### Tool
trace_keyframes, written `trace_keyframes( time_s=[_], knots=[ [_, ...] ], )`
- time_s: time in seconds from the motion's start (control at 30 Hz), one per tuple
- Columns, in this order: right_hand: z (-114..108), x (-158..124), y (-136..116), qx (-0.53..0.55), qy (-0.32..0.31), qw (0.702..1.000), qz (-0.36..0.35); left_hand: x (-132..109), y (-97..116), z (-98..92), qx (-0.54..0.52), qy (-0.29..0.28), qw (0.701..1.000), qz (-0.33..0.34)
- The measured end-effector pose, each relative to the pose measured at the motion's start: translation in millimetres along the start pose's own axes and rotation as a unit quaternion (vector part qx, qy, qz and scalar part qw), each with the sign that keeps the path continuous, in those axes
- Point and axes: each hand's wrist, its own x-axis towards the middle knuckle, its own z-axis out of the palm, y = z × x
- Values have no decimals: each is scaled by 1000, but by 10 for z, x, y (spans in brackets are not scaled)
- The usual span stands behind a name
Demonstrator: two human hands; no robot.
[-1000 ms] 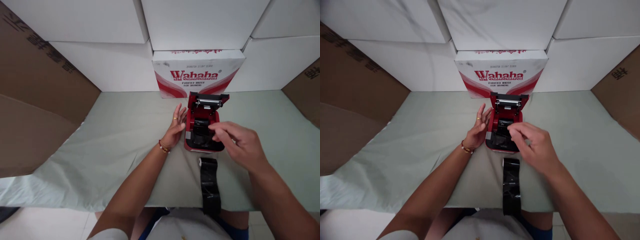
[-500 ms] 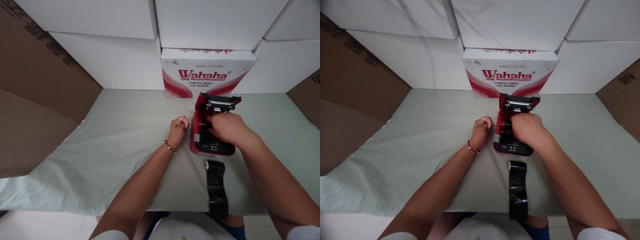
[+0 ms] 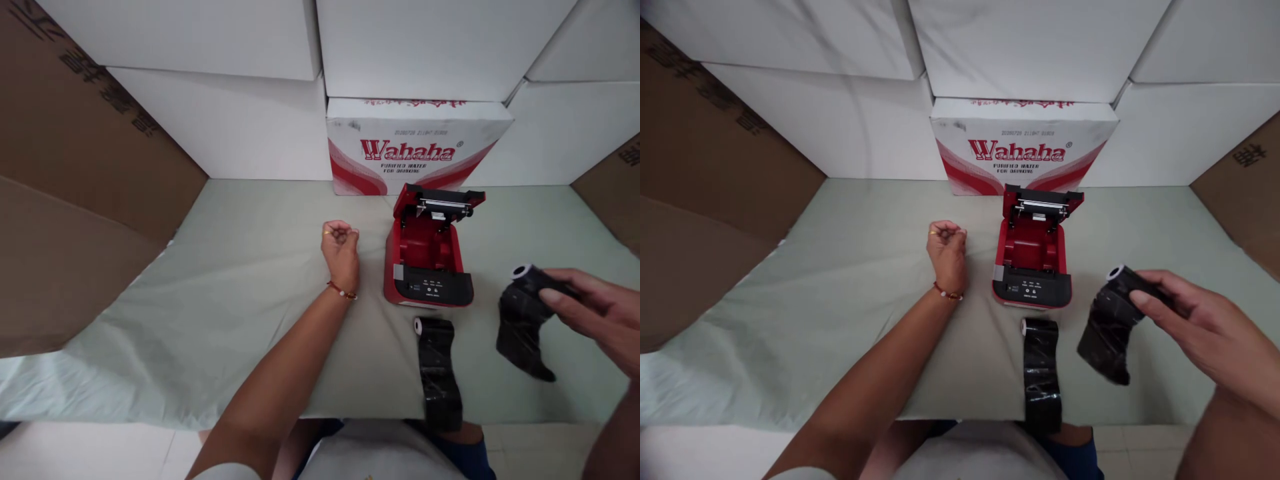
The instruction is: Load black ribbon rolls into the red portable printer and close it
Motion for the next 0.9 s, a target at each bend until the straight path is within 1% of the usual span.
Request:
trace_keyframes(
  time_s=[0.03, 0.07, 0.1, 0.13, 0.17, 0.2, 0.27, 0.3, 0.33, 0.4, 0.47, 0.53, 0.67, 0.73, 0.8, 0.87, 0.9],
  knots=[
    [15, -29, 155, 11, -52, 998, 15, 11, 17, -2, 15, 10, 1000, 7],
    [56, -50, 284, 11, -97, 995, 27, 16, 29, -5, 35, 6, 999, 12],
    [118, -70, 382, 1, -119, 992, 27, 15, 35, -9, 55, -9, 998, 13],
    [195, -92, 446, -21, -108, 994, 14, 10, 36, -14, 72, -30, 997, 12],
    [282, -117, 472, -51, -81, 995, -5, 2, 33, -20, 83, -50, 995, 8],
    [371, -148, 460, -79, -37, 996, -27, -5, 25, -25, 89, -64, 994, 4],
    [541, -221, 329, -101, 45, 991, -74, -10, 4, -32, 92, -73, 993, -2],
    [617, -257, 224, -92, 54, 990, -96, -6, -7, -34, 86, -73, 994, -7],
    [686, -289, 106, -74, 34, 989, -120, 2, -17, -35, 75, -72, 995, -14],
    [810, -334, -119, -34, -48, 984, -171, 22, -31, -32, 43, -70, 996, -29],
    [919, -353, -267, -23, -115, 973, -201, 38, -37, -26, 20, -66, 997, -39],
    [1019, -362, -311, -37, -136, 968, -207, 43, -36, -19, 22, -60, 997, -40],
    [1174, -394, -244, -62, -165, 961, -213, 31, -29, -9, 38, -51, 997, -36],
    [1178, -419, -248, -73, -179, 960, -205, 24, -23, -9, 46, -47, 997, -32],
    [1070, -441, -317, -64, -209, 955, -200, 21, -19, -12, 53, -44, 997, -30],
    [835, -441, -443, -23, -249, 943, -218, 19, -17, -15, 59, -42, 997, -30],
    [684, -422, -519, 3, -258, 938, -233, 17, -16, -15, 63, -42, 997, -30]
  ],
)
